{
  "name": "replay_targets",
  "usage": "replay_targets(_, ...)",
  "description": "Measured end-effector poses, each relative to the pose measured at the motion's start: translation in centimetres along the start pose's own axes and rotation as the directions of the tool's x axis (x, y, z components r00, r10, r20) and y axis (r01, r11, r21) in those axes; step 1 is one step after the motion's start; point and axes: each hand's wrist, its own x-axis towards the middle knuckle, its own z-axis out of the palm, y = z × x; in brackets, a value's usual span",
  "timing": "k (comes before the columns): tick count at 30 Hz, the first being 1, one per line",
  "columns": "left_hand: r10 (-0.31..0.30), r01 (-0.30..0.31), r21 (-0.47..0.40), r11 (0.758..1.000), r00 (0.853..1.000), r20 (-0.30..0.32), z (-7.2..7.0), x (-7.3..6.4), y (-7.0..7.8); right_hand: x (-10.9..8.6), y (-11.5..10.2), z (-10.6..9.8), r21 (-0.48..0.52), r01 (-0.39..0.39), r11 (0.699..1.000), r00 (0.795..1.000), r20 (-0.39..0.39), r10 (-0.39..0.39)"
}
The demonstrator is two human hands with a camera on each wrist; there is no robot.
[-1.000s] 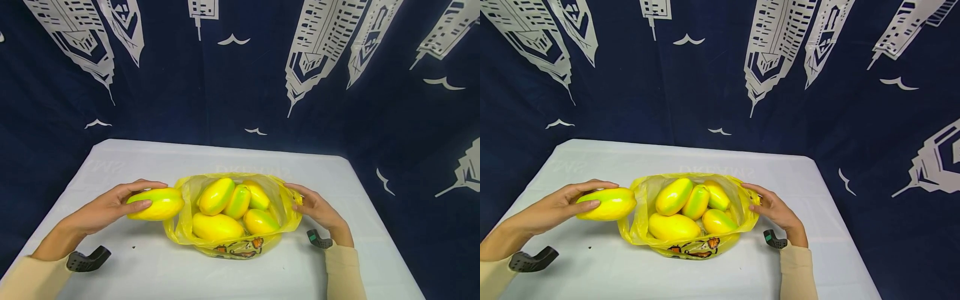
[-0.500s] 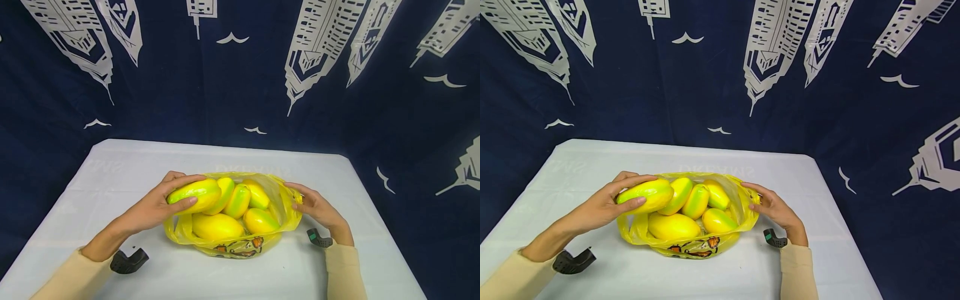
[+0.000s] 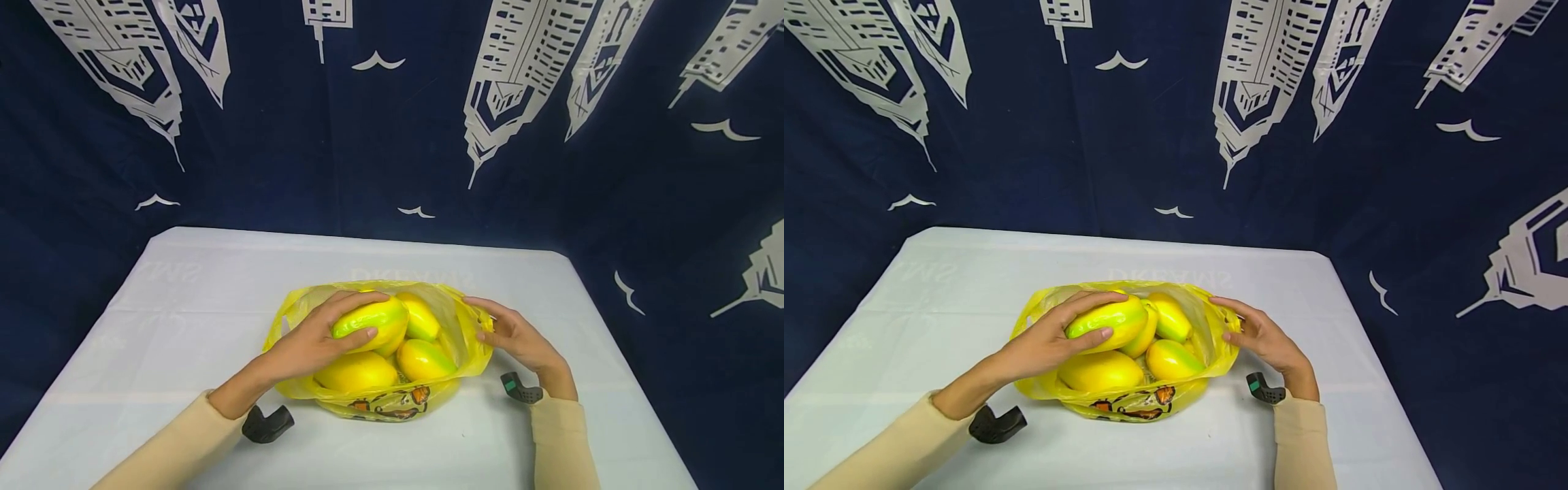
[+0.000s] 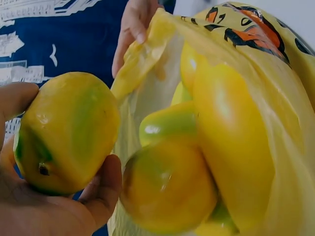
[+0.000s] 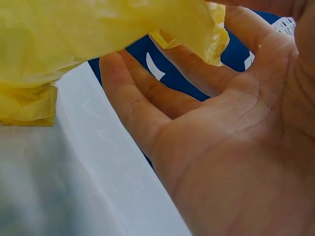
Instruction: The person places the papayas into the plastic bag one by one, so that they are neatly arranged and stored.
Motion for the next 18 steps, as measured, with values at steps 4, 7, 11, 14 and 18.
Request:
replay_targets(4,-0.008,0.008,0.019,1.000,1.000,-0.011,0.9,0.5,-0.2,0.0,0.0,0.0,-0.002,-0.006,1.000,1.000,-0.005,0.006)
replay_targets(7,-0.015,0.016,0.048,0.999,1.000,-0.026,1.4,0.9,-0.2,-0.1,0.2,-0.1,-0.008,-0.006,1.000,1.000,-0.007,0.006)
replay_targets(11,-0.022,0.028,0.098,0.995,0.998,-0.059,2.1,1.4,0.1,-0.1,0.2,-0.1,0.004,-0.010,1.000,1.000,-0.005,0.010)
replay_targets(14,-0.020,0.030,0.131,0.991,0.997,-0.078,2.7,1.6,0.3,-0.1,0.0,-0.1,0.019,-0.005,1.000,1.000,0.001,0.005)
replay_targets(18,-0.003,0.014,0.196,0.981,0.998,-0.060,3.7,1.8,0.2,0.0,0.0,0.0,0.016,0.007,1.000,1.000,0.008,-0.008)
